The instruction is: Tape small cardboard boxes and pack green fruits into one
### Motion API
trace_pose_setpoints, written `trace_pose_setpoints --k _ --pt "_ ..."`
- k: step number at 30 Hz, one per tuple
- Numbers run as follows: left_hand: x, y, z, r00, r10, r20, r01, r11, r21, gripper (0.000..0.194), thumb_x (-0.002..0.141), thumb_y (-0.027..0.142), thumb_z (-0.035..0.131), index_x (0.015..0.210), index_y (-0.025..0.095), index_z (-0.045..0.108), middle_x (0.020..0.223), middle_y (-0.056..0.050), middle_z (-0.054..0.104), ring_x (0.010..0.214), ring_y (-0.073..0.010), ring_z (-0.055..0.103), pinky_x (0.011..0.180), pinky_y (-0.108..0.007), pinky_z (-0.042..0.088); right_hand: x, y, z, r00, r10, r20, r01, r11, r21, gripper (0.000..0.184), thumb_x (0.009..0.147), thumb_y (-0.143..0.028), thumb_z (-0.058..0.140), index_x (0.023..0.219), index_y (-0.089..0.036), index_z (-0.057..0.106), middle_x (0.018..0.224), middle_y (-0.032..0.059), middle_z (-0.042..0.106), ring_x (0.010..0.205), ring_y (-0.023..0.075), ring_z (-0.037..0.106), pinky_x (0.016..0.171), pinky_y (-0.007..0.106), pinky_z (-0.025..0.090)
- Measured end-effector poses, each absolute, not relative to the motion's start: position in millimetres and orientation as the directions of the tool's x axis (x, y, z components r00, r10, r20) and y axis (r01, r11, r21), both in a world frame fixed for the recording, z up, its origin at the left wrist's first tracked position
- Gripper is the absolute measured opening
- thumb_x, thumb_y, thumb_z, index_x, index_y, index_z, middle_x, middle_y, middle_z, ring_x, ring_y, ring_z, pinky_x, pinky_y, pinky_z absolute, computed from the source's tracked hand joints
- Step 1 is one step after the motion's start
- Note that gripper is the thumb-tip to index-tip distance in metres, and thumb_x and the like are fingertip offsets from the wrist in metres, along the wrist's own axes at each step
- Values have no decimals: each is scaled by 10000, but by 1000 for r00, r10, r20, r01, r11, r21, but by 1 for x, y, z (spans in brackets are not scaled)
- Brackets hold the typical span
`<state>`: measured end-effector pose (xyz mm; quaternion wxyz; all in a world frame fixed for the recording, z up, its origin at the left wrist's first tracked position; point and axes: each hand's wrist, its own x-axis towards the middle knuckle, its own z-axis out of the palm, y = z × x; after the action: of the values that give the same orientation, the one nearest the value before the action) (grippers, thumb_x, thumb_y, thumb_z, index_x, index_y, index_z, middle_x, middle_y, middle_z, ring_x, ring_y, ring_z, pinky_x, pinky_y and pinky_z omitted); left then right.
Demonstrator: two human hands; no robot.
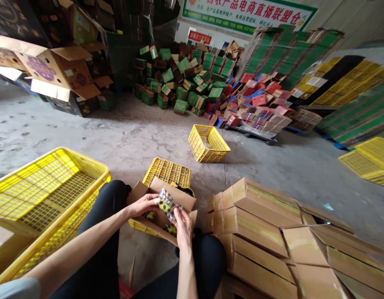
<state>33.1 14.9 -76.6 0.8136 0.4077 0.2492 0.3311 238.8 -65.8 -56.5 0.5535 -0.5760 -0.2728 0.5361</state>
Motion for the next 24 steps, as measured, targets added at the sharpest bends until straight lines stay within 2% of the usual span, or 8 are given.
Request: trace_pose_setpoints --k 4,11,17,24 --pt "33 13 -71 705 703 -92 -370 475 799 621 754 422 958 1283 172 750 1215 -136 769 1073 -256 736 978 -334 535 240 -65 -57 296 902 -314 -294 -227 -928 533 649 -617 931 953 -196 813 1001 80 823 871 278 781 743 377 673" --pt "33 13 -70 687 721 -85 -375 452 810 610 743 456 964 1237 157 768 1141 -122 781 1023 -240 740 977 -326 524 243 -63 -63 285 892 -350 -300 -263 -917 581 647 -627 922 1021 -209 774 949 75 814 818 292 797 696 405 690" --pt "31 14 -70 681 722 -127 -357 479 802 588 769 450 949 1255 178 761 1213 -120 776 1127 -263 733 1038 -347 524 242 -63 -68 299 895 -331 -306 -239 -922 608 680 -632 909 1103 -212 793 1104 94 820 927 297 798 714 386 691" --pt "33 17 -79 646 745 -167 -385 508 770 578 792 460 930 1263 165 771 1251 -134 778 1166 -274 737 1043 -346 537 241 -65 -69 352 890 -291 -300 -187 -935 558 669 -576 941 1066 -196 844 1183 103 815 1059 305 770 768 364 687"
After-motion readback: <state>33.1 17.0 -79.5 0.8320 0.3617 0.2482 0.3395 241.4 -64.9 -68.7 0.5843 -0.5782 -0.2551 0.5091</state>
